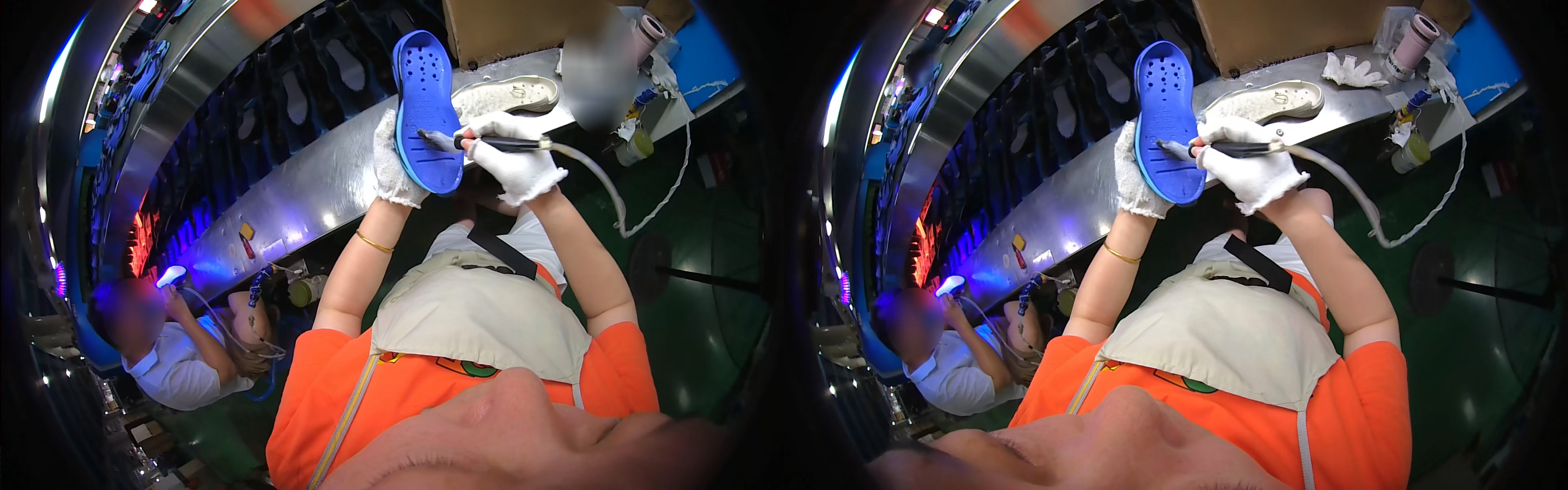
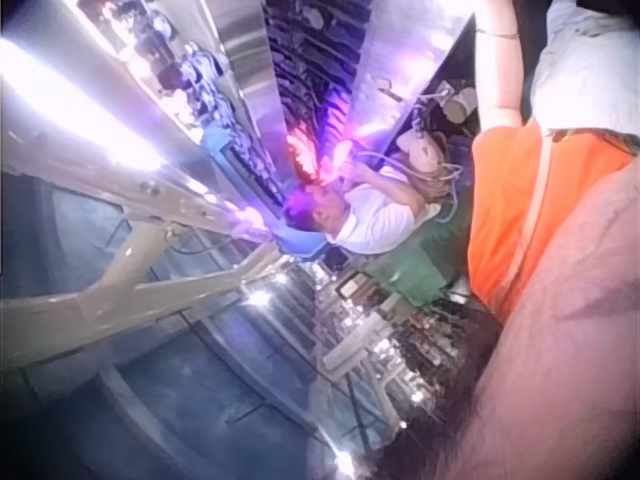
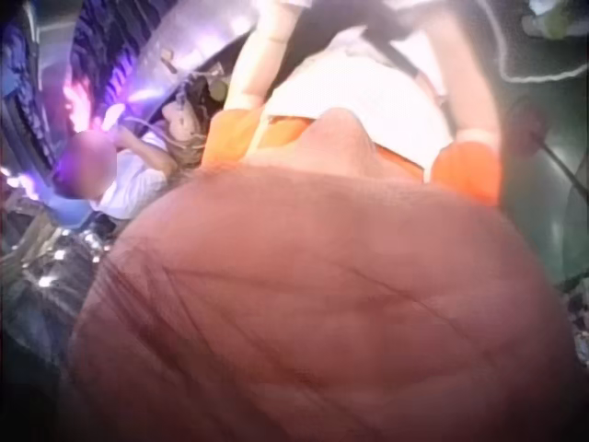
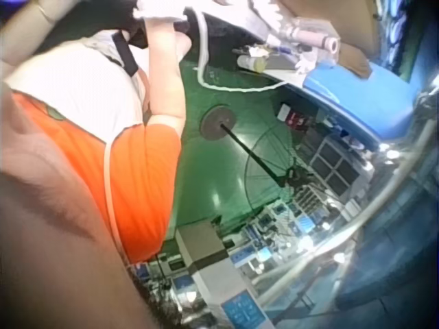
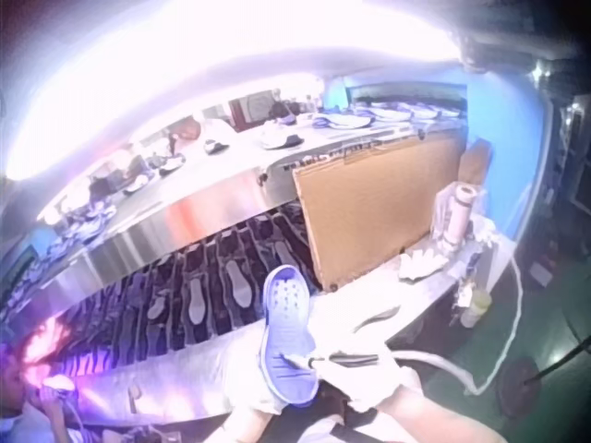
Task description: The person repeatedly picks up blue slipper soles from a conveyor belt and scrubs them with a brush. The person handles multiple slipper soles one at a time, scrubbing the bottom surface and then placing them back on the belt.
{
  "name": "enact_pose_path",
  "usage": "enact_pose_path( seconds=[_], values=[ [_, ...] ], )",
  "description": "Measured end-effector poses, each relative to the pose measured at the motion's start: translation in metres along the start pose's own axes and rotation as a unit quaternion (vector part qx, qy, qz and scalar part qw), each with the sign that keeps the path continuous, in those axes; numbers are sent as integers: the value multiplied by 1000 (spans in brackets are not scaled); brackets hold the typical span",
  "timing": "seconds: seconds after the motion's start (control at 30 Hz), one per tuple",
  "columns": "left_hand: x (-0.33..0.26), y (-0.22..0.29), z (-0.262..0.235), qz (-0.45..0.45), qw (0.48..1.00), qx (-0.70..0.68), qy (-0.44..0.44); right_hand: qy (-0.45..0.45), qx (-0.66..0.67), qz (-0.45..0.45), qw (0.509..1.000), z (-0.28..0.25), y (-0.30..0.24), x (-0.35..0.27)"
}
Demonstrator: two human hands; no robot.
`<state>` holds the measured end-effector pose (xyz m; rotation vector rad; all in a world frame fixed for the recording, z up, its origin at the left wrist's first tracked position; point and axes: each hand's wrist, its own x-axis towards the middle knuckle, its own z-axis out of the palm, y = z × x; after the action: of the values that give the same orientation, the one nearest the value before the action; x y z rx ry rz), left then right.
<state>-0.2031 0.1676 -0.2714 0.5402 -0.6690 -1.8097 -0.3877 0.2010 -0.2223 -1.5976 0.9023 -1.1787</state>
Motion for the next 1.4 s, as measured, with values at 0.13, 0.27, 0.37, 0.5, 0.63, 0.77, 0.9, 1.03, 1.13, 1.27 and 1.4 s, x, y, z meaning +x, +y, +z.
enact_pose_path(
  seconds=[0.13, 0.27, 0.37, 0.5, 0.63, 0.77, 0.9, 1.03, 1.13, 1.27, 1.4],
  values=[
    [-1, -6, -5, 9, 986, -161, -44, -12, -21, -100, 995, 19, -10, -9],
    [-9, -7, -1, 4, 981, -194, -6, -26, 102, 12, 994, 15, -4, -7],
    [-16, -3, 31, -32, 965, -252, 67, 105, 46, -58, 992, 13, -2, 6],
    [-14, -10, 17, -11, 976, -211, -61, 62, -42, -121, 990, 22, -16, 4],
    [-11, -9, 8, -26, 883, -454, -113, 53, 141, 40, 988, 12, -10, 7],
    [-25, -11, 29, -41, 984, -173, -11, 165, 59, -45, 984, 4, 3, 32],
    [-20, -14, 31, -40, 971, -232, -26, 108, 53, -49, 992, 21, -1, 23],
    [-16, -7, 20, -27, 968, -249, -13, 106, 248, 27, 963, 4, 7, 29],
    [-24, -11, 20, -60, 990, -130, -17, 177, 127, -13, 976, -3, 15, 50],
    [-16, -5, 21, -38, 988, -146, -24, 63, 50, -92, 993, -2, 34, 40],
    [-6, 5, 8, -45, 998, -34, 21, -44, 170, -27, 984, -17, 12, 33]
  ],
)
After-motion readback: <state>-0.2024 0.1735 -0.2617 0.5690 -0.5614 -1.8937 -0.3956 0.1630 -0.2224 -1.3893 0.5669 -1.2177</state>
